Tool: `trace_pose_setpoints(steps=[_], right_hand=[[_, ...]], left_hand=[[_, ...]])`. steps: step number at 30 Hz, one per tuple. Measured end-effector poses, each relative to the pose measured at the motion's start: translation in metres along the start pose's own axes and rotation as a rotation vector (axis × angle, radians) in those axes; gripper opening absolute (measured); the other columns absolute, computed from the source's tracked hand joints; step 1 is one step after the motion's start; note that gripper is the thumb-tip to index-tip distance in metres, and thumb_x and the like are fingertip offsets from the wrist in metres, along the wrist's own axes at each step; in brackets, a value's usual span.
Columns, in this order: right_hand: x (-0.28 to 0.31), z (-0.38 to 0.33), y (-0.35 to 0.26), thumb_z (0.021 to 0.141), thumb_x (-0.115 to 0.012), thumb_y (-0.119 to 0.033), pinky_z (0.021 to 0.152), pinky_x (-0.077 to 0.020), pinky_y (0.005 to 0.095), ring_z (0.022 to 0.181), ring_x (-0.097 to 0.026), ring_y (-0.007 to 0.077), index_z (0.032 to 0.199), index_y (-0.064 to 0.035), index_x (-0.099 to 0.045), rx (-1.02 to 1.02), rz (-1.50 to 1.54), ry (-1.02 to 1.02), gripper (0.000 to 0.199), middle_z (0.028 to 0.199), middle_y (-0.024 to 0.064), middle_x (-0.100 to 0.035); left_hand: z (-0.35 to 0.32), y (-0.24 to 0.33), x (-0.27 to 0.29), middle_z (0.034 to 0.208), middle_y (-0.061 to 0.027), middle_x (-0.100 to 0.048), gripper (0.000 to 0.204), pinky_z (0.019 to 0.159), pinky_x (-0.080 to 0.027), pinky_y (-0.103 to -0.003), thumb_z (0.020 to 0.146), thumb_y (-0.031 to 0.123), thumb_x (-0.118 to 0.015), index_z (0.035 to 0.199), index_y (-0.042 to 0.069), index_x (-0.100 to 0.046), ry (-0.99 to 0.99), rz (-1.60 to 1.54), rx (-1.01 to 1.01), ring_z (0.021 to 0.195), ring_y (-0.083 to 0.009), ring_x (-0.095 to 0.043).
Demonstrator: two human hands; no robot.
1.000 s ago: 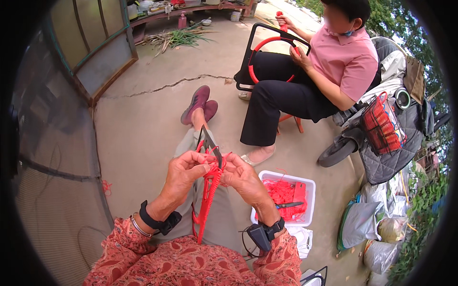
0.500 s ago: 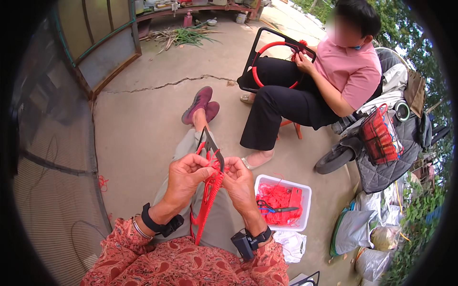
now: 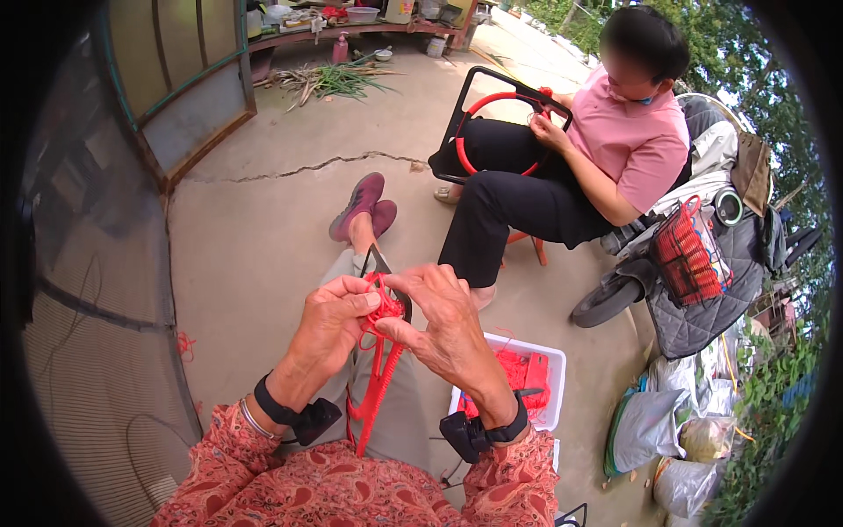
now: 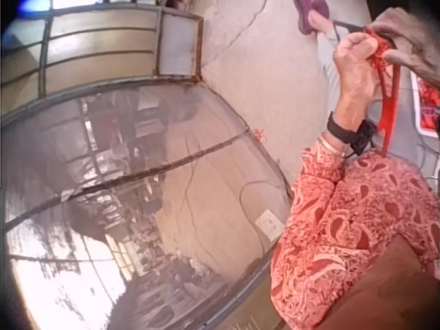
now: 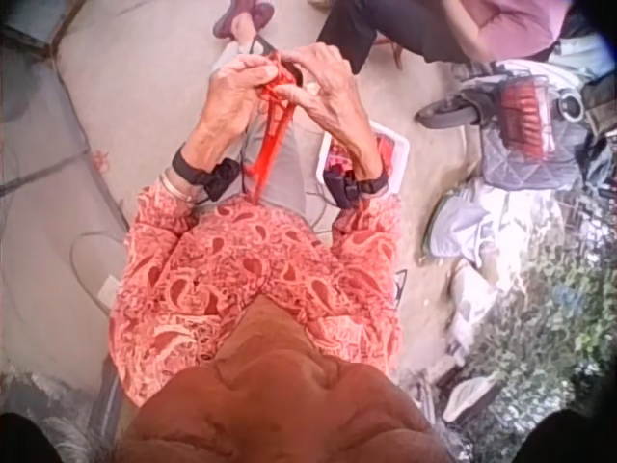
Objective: The person is weaving or knotting red cord onto a black frame to create a circular net or craft item.
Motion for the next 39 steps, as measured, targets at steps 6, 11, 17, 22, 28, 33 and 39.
trace_pose_setpoints(steps=[6, 11, 17, 22, 28, 33, 39], right_hand=[[-0.001, -0.004, 0.005, 0.082, -0.07, -0.015, 0.074, -0.0387, 0.0296, 0.08, -0.057, 0.0178, 0.101, -0.0046, -0.064, 0.157, -0.153, 0.054, 0.023, 0.085, 0.0023, -0.064], [0.07, -0.019, 0.091, 0.095, -0.057, -0.021, 0.068, -0.0474, 0.0213, 0.076, -0.062, 0.0109, 0.101, -0.0035, -0.059, -0.291, 0.73, 0.48, 0.019, 0.092, 0.0058, -0.067], [0.182, -0.067, 0.118, 0.098, -0.049, -0.022, 0.079, -0.0527, 0.0302, 0.092, -0.063, 0.0165, 0.113, -0.0035, -0.052, -0.136, 0.931, 0.822, 0.024, 0.112, 0.0104, -0.062], [0.239, -0.117, 0.124, 0.097, -0.043, -0.008, 0.063, -0.0385, 0.0281, 0.066, -0.04, 0.0133, 0.09, -0.002, -0.044, 0.101, 1.601, 0.738, 0.009, 0.079, 0.0027, -0.041], [0.33, -0.25, 0.192, 0.094, -0.044, -0.006, 0.048, -0.032, 0.0241, 0.054, -0.036, 0.0101, 0.078, -0.0072, -0.037, 0.018, 1.54, 0.923, 0.018, 0.067, 0.0006, -0.037], [0.289, -0.29, 0.232, 0.098, -0.046, -0.03, 0.036, -0.0283, 0.0236, 0.046, -0.034, 0.0086, 0.099, -0.0047, -0.057, -0.34, 1.248, 1.074, 0.027, 0.058, -0.0023, -0.036], [0.076, -0.195, 0.196, 0.091, -0.058, -0.016, 0.038, -0.0281, 0.0229, 0.044, -0.034, 0.0074, 0.073, -0.0122, -0.041, -0.624, 1.391, 0.608, 0.025, 0.058, -0.0025, -0.039]], left_hand=[[-0.003, 0.007, -0.009, 0.092, -0.0082, -0.065, 0.009, 0.08, -0.05, -0.028, 0.087, 0.003, -0.06, 0.094, 0.0, -0.058, 0.004, 0.113, -0.055, 0.084, -0.0139, -0.062], [-0.002, 0.013, -0.004, 0.089, -0.0052, -0.064, 0.01, 0.082, -0.046, -0.027, 0.086, 0.007, -0.062, 0.093, 0.001, -0.06, 0.073, 0.203, -0.119, 0.086, -0.0115, -0.06], [-0.002, 0.009, -0.021, 0.086, -0.003, -0.062, 0.015, 0.079, -0.043, -0.025, 0.083, 0.01, -0.065, 0.094, 0.0, -0.062, -0.002, 0.278, -0.143, 0.079, -0.0082, -0.055], [-0.003, 0.006, -0.035, 0.084, -0.0011, -0.061, 0.015, 0.076, -0.044, -0.024, 0.086, 0.014, -0.063, 0.094, 0.001, -0.062, -0.076, 0.421, -0.169, 0.078, -0.0083, -0.055], [-0.01, -0.015, -0.022, 0.087, -0.0042, -0.061, 0.016, 0.076, -0.047, -0.027, 0.091, 0.015, -0.057, 0.096, 0.0, -0.061, -0.02, 0.361, -0.111, 0.079, -0.0116, -0.058], [-0.015, -0.041, -0.019, 0.087, -0.0066, -0.062, 0.015, 0.074, -0.051, -0.03, 0.091, 0.013, -0.056, 0.097, 0.0, -0.06, -0.033, 0.257, 0.091, 0.08, -0.0145, -0.062], [-0.011, -0.035, -0.024, 0.084, -0.0048, -0.065, 0.014, 0.073, -0.047, -0.026, 0.087, 0.008, -0.06, 0.099, 0.0, -0.06, -0.041, 0.356, 0.069, 0.078, -0.0109, -0.061]])
Point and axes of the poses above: each hand's wrist, its own z-axis towards the middle knuckle, its own x-axis out of the back of the hand, y = z × x, the point moved 10 cm from there along z, towards the middle knuckle
